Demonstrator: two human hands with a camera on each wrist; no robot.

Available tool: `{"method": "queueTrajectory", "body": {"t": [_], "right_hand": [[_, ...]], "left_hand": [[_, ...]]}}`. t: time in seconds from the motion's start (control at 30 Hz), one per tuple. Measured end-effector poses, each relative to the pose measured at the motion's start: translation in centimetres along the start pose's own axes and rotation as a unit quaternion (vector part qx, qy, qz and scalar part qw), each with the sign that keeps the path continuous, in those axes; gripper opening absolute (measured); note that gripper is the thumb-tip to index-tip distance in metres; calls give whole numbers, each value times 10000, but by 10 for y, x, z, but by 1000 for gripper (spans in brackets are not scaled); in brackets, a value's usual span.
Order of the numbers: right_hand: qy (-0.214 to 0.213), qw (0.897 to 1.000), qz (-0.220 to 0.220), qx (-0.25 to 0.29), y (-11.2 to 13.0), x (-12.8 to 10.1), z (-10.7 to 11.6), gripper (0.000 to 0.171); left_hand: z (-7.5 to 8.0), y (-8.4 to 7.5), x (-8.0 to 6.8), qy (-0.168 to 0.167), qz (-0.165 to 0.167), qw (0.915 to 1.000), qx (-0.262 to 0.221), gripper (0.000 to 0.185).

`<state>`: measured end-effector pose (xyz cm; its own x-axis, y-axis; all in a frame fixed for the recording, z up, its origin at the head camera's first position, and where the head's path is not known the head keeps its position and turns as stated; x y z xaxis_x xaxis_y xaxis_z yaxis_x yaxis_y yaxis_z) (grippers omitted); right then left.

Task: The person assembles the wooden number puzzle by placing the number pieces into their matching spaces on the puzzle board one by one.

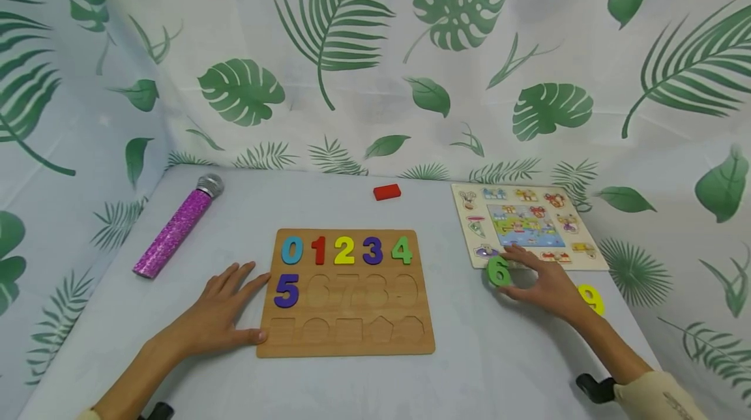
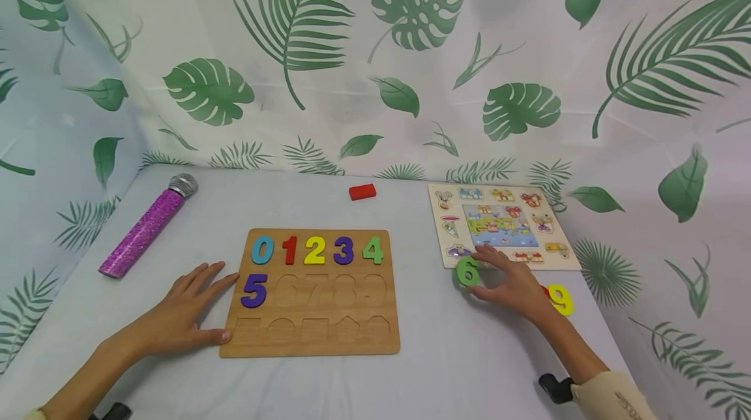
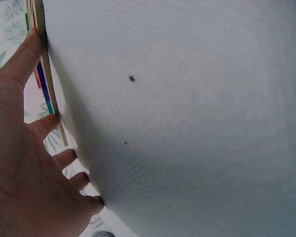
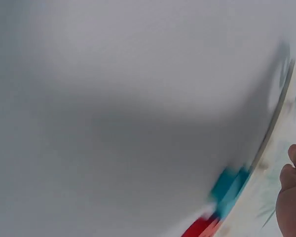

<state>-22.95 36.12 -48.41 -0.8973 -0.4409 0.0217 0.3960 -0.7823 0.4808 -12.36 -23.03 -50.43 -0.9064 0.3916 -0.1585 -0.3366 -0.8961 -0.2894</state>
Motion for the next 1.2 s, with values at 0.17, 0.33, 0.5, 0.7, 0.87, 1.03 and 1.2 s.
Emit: {"method": "queueTrajectory", "body": {"t": [0.17, 0.33, 0.5, 0.7, 0.87, 1.03, 1.2], "right_hand": [[11, 9991, 416, 108, 28, 29, -14, 69], [225, 9975, 645, 170, 62, 57, -30, 68], [433, 9953, 834, 253, 95, 83, -50, 66], [508, 9915, 1144, 354, 134, 108, -73, 66], [565, 9904, 1207, 358, 166, 121, -92, 62], [805, 9869, 1368, 304, 195, 128, -112, 65], [993, 9848, 1414, 171, 217, 129, -130, 68]], "left_hand": [[0, 0, 0, -11, -36, 10000, -41, 99], [0, 0, -1, -24, -54, 10000, -34, 99], [1, 0, -1, -20, -51, 10000, -82, 99], [1, 1, -1, 2, -28, 10000, -79, 99], [1, 2, 0, 5, -33, 10000, -73, 99], [1, 2, 1, 40, 27, 10000, -50, 100], [1, 1, 0, 48, 42, 9999, -92, 100]]}}
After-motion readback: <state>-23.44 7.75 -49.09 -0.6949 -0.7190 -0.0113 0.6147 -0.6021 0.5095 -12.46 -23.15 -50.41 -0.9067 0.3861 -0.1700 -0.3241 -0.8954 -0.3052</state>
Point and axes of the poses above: each hand's wrist, its own x-axis towards the middle knuckle, its own z-axis out of the back of the hand, y = z × x, the point moved 2 cm from there along x, towards the middle knuckle, and after that the axes turned 8 degrees about y, right-handed, at the moved point
